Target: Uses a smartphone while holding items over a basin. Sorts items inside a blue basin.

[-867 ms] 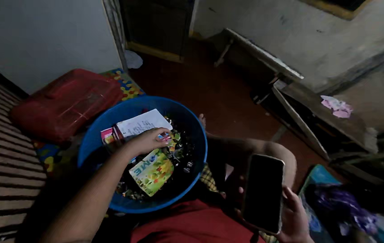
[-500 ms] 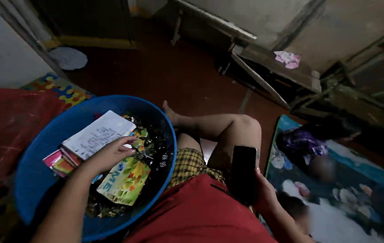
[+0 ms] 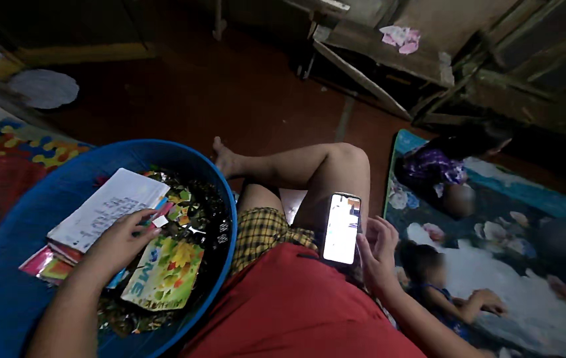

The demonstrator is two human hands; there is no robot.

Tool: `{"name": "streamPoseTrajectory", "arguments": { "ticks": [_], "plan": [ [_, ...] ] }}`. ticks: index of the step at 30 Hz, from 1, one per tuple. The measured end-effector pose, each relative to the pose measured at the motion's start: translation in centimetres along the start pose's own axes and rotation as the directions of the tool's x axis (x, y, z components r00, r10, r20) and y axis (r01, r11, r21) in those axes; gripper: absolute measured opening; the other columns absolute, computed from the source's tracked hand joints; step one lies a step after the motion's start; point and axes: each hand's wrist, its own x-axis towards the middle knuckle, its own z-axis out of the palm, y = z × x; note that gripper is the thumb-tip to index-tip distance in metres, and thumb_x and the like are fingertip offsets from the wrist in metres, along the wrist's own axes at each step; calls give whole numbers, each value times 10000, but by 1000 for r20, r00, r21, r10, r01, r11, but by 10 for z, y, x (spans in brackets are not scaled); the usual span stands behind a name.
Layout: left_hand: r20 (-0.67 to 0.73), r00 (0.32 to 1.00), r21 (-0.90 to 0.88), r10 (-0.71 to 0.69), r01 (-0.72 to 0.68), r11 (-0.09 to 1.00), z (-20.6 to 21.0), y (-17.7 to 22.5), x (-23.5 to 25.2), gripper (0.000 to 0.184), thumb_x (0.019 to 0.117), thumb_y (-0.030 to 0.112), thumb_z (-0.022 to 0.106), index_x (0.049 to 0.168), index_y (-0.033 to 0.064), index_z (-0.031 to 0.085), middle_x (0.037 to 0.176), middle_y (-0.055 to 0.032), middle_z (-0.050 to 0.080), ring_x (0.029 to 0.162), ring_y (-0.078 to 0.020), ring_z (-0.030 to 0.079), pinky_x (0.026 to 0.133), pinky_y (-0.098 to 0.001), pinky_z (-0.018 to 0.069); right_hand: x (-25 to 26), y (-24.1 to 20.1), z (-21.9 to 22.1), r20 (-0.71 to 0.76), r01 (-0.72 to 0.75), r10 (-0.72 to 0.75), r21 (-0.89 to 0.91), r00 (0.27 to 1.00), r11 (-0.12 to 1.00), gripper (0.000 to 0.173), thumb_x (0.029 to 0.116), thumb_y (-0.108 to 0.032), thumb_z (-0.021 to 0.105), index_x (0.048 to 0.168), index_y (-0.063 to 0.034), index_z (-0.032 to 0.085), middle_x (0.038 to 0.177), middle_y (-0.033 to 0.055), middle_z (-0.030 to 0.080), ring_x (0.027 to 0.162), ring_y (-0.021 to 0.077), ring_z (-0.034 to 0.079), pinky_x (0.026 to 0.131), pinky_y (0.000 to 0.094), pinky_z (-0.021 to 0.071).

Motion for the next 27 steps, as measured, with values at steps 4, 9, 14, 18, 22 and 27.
{"name": "streamPoseTrajectory", "arguments": {
  "ticks": [4,9,14,18,22,27],
  "plan": [
    [-23,999,115,-48,50,992,5,-4,2,459,1019,256,655,1406,23,568,1364,-315,553,1210,-496,575,1013,-675,443,-10,9,-4,81,339,-331,-133,940,931,372,1002,-427,540,932,-79,648,1429,276,469,1376,326,435,1122,436,384],
    [-143,988,166,-54,78,983,5,1,1,426,1001,258,685,1306,-32,617,1242,-336,603,1116,-501,613,962,-690,462,-9,11,4,125,289,-267,-225,956,931,372,991,-440,526,937,-123,715,1458,301,475,1430,489,342,1155,633,254],
    [-34,979,266,-203,205,942,6,16,-17,502,1001,371,669,1279,-46,632,1149,-355,638,1111,-562,597,948,-763,420,-6,16,0,47,256,-252,-195,967,947,412,996,-452,529,1102,-86,684,1484,327,424,1434,458,347,1161,562,302],
    [26,949,349,-314,286,893,18,22,-29,585,981,475,664,1228,-55,650,1152,-360,648,1118,-567,607,932,-771,426,-13,20,1,74,248,-238,-206,968,947,382,961,-428,578,1089,-90,698,1472,325,443,1427,470,355,1161,571,304],
    [52,940,364,-338,297,883,28,18,-28,613,963,507,675,1211,-53,648,1126,-355,654,1091,-562,619,903,-768,441,-14,23,1,48,251,-247,-274,968,929,492,959,-476,572,1233,-81,676,1482,334,434,1426,494,351,1161,586,302],
    [57,943,343,-328,290,893,34,17,-22,598,965,515,669,1189,-40,656,1098,-345,660,1066,-544,631,896,-752,454,-11,27,-1,81,278,-267,-365,960,888,531,993,-558,487,1310,-182,684,1511,303,439,1442,529,320,1161,660,246]
  ]
}}
